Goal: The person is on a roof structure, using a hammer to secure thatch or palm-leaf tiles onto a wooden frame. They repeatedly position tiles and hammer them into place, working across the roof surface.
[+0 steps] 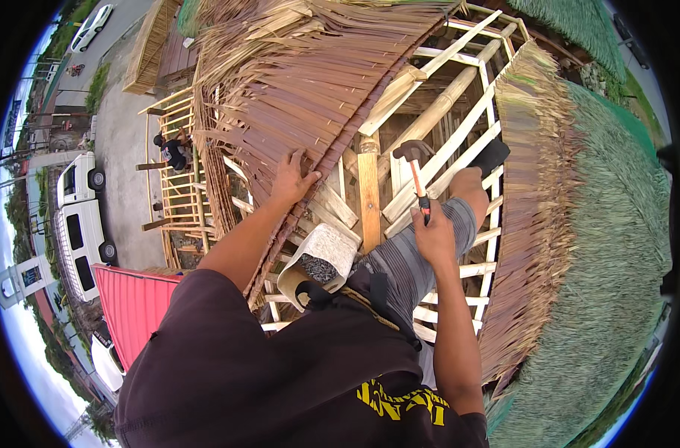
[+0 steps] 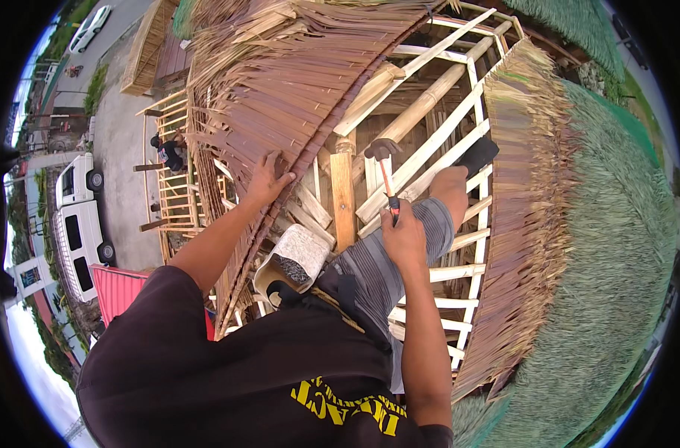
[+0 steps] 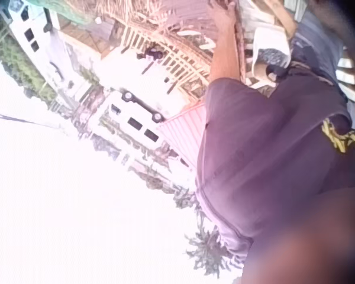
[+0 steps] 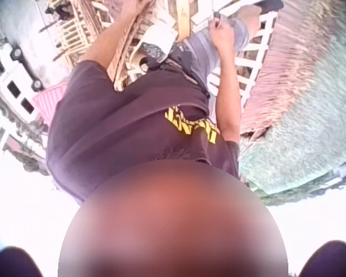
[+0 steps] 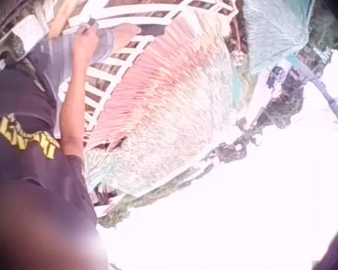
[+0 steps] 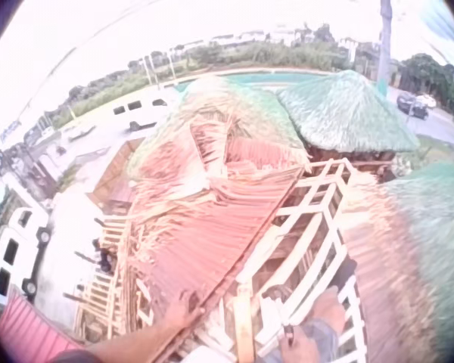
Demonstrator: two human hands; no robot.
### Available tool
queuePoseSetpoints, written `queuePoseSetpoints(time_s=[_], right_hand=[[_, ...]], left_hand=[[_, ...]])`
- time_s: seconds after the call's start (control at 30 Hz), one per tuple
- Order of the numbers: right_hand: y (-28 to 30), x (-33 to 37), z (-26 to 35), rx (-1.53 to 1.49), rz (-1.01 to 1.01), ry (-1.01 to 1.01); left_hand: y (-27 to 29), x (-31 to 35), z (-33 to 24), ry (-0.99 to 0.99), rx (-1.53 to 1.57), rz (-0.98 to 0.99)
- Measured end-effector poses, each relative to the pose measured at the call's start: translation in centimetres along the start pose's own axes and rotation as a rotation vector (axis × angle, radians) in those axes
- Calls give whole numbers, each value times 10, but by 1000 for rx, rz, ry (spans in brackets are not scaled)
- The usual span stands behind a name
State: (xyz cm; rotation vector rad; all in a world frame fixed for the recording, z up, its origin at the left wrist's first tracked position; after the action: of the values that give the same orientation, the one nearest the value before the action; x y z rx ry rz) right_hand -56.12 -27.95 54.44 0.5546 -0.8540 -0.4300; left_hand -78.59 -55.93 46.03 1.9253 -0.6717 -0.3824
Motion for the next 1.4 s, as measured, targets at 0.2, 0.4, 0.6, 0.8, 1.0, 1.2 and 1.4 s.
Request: queuePoseSetpoints(time_s=[0.2,0.4,0.6,0.8,1.0,1.2,1.4], right_hand=[[-17,14,43,-14,96,128],[-33,29,64,-25,234,174],[-28,36,53,-47,201,153],[-16,37,65,-77,160,209],[-9,42,82,-104,142,255],[-3,45,75,-131,99,265],[2,54,75,-193,48,236]], left_hand=[[-21,4,26,89,123,91],[-15,-5,26,-22,-118,460],[12,37,31,168,-93,524],[44,43,11,152,-324,198],[82,29,18,-22,-294,2],[209,-29,-23,-84,-306,-339],[275,-42,-98,-277,-455,-350]])
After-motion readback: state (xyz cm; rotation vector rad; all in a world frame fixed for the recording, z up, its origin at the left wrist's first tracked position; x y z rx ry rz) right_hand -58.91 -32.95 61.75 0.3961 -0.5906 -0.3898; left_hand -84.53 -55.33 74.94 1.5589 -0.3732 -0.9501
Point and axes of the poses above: each hand's wrist, its own x-axis away from the middle knuckle, its own y-axis out of the back of the hand, z = x × y, the point moved 5 cm from there along -x, towards the middle knuckle, and after that the axes turned 10 degrees about -y, right-handed, at the moved point
